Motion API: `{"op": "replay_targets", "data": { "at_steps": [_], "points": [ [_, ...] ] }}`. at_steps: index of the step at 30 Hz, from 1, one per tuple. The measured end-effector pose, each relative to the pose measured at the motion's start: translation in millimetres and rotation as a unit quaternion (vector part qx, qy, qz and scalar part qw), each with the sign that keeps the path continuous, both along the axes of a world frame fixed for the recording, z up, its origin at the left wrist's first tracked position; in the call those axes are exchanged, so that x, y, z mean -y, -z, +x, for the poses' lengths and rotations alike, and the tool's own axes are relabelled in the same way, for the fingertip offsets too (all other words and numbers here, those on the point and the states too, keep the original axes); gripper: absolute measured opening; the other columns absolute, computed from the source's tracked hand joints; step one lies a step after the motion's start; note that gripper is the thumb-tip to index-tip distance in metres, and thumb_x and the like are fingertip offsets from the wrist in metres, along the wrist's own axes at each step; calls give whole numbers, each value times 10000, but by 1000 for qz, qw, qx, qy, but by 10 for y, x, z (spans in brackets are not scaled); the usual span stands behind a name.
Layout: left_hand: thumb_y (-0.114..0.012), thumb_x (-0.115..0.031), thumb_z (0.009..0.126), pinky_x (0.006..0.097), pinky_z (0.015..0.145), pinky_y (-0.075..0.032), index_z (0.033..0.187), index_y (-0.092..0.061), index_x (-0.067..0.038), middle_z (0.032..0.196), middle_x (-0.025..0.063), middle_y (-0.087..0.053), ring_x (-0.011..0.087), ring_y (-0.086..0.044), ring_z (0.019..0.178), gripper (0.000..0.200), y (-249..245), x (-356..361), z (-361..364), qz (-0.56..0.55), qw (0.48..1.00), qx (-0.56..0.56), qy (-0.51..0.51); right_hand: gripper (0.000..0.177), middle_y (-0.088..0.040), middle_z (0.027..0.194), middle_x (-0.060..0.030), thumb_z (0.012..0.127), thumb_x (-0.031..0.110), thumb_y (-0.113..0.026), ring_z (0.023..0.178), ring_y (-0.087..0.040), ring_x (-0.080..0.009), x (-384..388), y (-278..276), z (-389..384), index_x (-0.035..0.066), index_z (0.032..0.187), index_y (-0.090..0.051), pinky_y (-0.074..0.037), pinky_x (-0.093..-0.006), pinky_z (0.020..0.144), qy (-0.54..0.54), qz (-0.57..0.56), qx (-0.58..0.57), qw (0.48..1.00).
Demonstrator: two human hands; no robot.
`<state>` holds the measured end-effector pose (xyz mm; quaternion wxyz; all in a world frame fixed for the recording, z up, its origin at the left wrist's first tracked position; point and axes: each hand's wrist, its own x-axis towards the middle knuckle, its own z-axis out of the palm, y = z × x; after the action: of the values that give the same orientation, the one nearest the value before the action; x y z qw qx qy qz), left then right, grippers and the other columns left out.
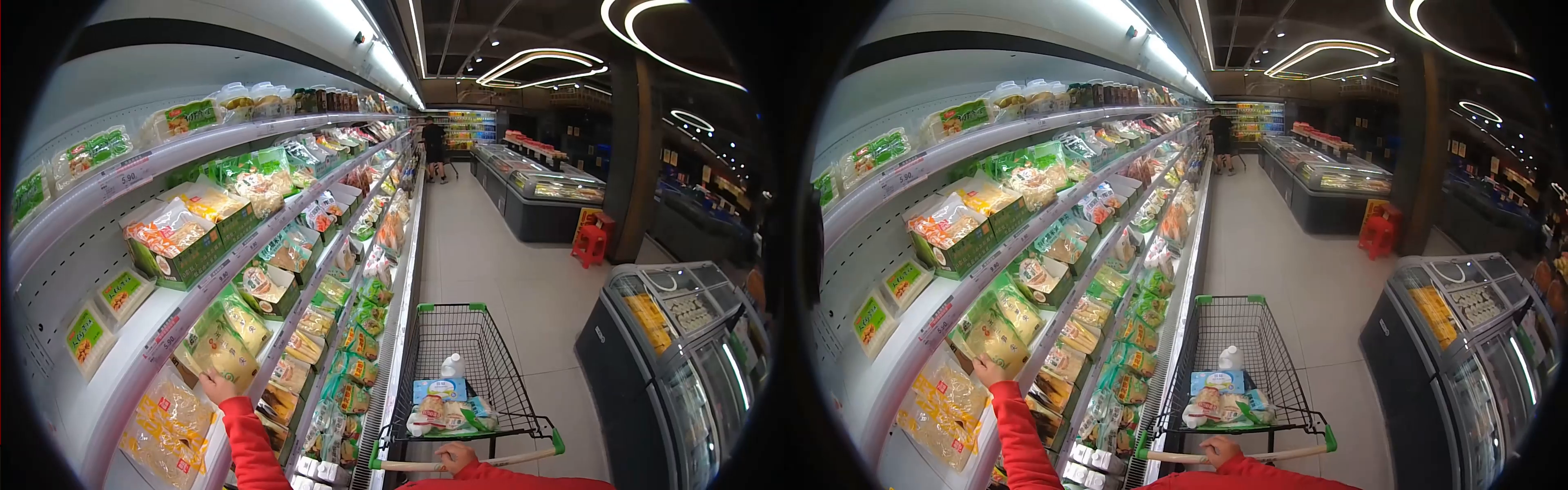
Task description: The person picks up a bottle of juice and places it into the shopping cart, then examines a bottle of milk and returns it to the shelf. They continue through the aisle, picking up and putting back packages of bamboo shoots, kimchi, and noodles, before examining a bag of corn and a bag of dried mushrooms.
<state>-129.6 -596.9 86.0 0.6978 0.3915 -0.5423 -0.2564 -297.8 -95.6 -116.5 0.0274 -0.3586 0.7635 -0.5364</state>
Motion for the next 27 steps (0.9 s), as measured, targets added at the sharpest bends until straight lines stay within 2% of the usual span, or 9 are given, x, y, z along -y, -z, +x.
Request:
{"op": "replay_targets", "data": {
  "at_steps": [6, 9, 11, 12, 13, 16, 21, 25, 27],
  "points": [
    [-423, -177, 984, 258, 710, -470, 990, -535, 6, 911, 69, -614, 116, -562, 775, 214, -74, -788, -273, 51, 924, -142, 352, 174, -669, 952, -113, 851, 56, -555, 870, -654, -225, -11, -268, 50, 38, 974, -677, -520, -314, 792, -58, -45, 220, 973],
    [-436, -142, 972, 308, 781, -512, 1143, -522, 23, 1028, 115, -622, 177, -618, 881, 253, 161, -1640, -586, 173, 796, -186, 549, 337, -629, 1071, -131, 961, 205, -468, 982, -618, -230, 158, -13, -122, -19, 1203, -537, -486, -330, 887, -198, -145, 571, 783],
    [-428, -231, 976, 388, 847, -505, 1249, -462, 15, 1143, 146, -583, 256, -602, 976, 369, 710, -2033, -717, 235, 687, -116, 677, 421, -626, 1086, -122, 932, 303, -518, 1012, -608, -221, 269, -184, -66, 23, 1246, -509, -483, -342, 900, -250, -194, 659, 682],
    [-486, -311, 947, 366, 736, -529, 1114, -506, -23, 995, 113, -625, 248, -636, 832, 333, 449, -2617, -774, 327, 637, -105, 690, 469, -625, 1093, -117, 918, 351, -544, 1027, -603, -217, 302, -249, 9, 44, 1268, -495, -482, -349, 907, -279, -216, 697, 624],
    [-458, -412, 937, 421, 805, -512, 1221, -457, -25, 1088, 141, -595, 291, -615, 930, 480, 1681, -2180, -844, 313, 494, -127, 801, 484, -620, 1108, -120, 912, 362, -551, 1040, -597, -224, 322, -265, 98, 50, 1275, -485, -478, -361, 915, -302, -218, 717, 589],
    [-437, -409, 946, 429, 836, -498, 1251, -435, -21, 1135, 148, -570, 297, -594, 976, 494, 1664, -3162, -1017, 431, 424, -105, 790, 513, -611, 1135, -121, 895, 384, -572, 1058, -589, -238, 436, -288, 264, 66, 1285, -469, -472, -387, 928, -360, -237, 749, 503],
    [-402, -405, 960, 443, 888, -474, 1301, -398, -15, 1215, 161, -530, 307, -560, 1054, 518, 1800, -3222, -1148, 465, 392, -132, 783, 498, -624, 1117, -92, 874, 382, -605, 1025, -602, -231, 275, -205, 272, 87, 1259, -491, -479, -388, 902, -378, -315, 749, 443],
    [-374, -402, 971, 453, 929, -455, 1341, -368, -10, 1278, 171, -497, 314, -533, 1116, 539, 1913, -2987, -1216, 443, 403, -144, 788, 431, -612, 1133, -88, 885, 283, -619, 1016, -611, -224, 170, -40, 140, 74, 1237, -486, -521, -418, 844, -254, -333, 672, 610],
    [-319, -555, 938, 482, 998, -392, 1413, -260, -39, 1386, 180, -392, 346, -447, 1223, 704, 1209, -3323, -1129, 414, 441, -85, 792, 410, -600, 1144, -80, 895, 280, -607, 1008, -613, -233, 125, 6, 108, 65, 1222, -487, -527, -443, 845, -173, -356, 645, 654]
  ]
}}
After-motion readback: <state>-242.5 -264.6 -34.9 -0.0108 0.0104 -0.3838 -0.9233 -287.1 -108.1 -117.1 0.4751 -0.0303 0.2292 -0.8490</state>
